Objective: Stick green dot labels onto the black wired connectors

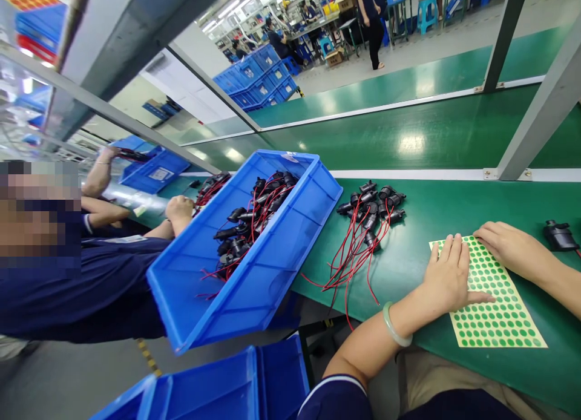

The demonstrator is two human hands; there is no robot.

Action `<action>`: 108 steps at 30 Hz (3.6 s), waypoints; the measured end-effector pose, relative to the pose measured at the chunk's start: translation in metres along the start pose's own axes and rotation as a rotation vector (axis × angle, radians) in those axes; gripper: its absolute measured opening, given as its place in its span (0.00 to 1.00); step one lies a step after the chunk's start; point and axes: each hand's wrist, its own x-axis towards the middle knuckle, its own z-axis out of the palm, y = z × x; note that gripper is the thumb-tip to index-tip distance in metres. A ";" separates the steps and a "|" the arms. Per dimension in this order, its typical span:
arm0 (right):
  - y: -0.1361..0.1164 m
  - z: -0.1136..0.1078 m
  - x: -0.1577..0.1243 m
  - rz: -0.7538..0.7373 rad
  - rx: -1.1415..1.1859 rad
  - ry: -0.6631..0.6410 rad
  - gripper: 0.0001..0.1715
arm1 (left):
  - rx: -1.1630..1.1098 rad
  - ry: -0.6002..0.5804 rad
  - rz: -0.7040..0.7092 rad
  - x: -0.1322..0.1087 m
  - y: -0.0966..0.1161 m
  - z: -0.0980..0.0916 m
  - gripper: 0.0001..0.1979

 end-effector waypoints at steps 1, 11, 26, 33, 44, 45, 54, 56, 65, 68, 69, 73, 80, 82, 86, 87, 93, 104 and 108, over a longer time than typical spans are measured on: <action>0.000 0.000 -0.002 0.004 -0.008 0.001 0.14 | -0.002 0.004 0.000 0.000 0.000 0.000 0.50; -0.008 -0.011 -0.003 0.119 0.312 0.099 0.15 | -0.411 0.227 -0.021 0.009 -0.014 -0.002 0.34; -0.039 -0.026 0.001 -0.084 0.305 0.206 0.11 | -1.232 0.252 -0.164 0.029 -0.035 0.001 0.12; -0.035 -0.027 -0.003 -0.258 -0.007 0.203 0.13 | -1.269 0.188 -0.167 0.029 -0.038 0.002 0.11; -0.036 -0.022 -0.011 -0.313 -0.027 0.291 0.16 | -1.153 0.168 -0.236 0.029 -0.038 0.004 0.11; -0.039 -0.024 -0.010 -0.259 0.024 0.329 0.14 | -1.125 0.193 -0.245 0.028 -0.041 0.000 0.10; -0.077 -0.050 -0.010 0.797 0.819 0.448 0.21 | 0.074 0.314 -0.520 0.022 -0.104 -0.061 0.15; -0.080 -0.047 -0.010 0.926 0.989 0.421 0.25 | 0.083 0.305 -0.515 0.023 -0.111 -0.059 0.11; -0.085 -0.035 -0.016 0.913 1.335 0.412 0.20 | -0.371 0.543 -0.200 0.011 -0.098 -0.055 0.15; -0.091 -0.044 -0.014 0.890 1.366 0.426 0.19 | -0.932 0.688 -0.112 0.016 -0.077 -0.052 0.18; -0.094 -0.048 -0.013 0.886 1.381 0.441 0.18 | -1.111 0.685 -0.125 0.019 -0.071 -0.052 0.20; -0.101 -0.066 -0.003 0.903 1.508 0.480 0.17 | -1.788 0.546 -0.261 0.025 -0.058 -0.059 0.27; -0.114 -0.081 0.011 0.923 1.594 0.469 0.21 | -1.698 0.489 -0.063 0.009 -0.049 -0.060 0.25; -0.119 -0.081 0.010 0.913 1.542 0.462 0.18 | -1.429 0.530 -0.011 0.003 -0.041 -0.054 0.23; -0.129 -0.081 0.006 0.838 1.374 0.418 0.18 | -1.048 0.585 0.087 -0.004 -0.027 -0.044 0.21; -0.130 -0.081 0.006 0.802 1.318 0.401 0.17 | -0.982 0.603 0.112 -0.005 -0.025 -0.043 0.20; -0.134 -0.076 0.005 0.637 0.970 0.409 0.12 | -0.779 0.698 0.178 -0.002 -0.022 -0.038 0.19; -0.146 -0.080 0.008 0.500 0.632 0.520 0.04 | -0.812 0.637 0.134 -0.004 -0.017 -0.040 0.17; -0.147 -0.077 0.007 0.460 0.565 0.542 0.03 | -0.818 0.644 0.129 -0.004 -0.017 -0.039 0.17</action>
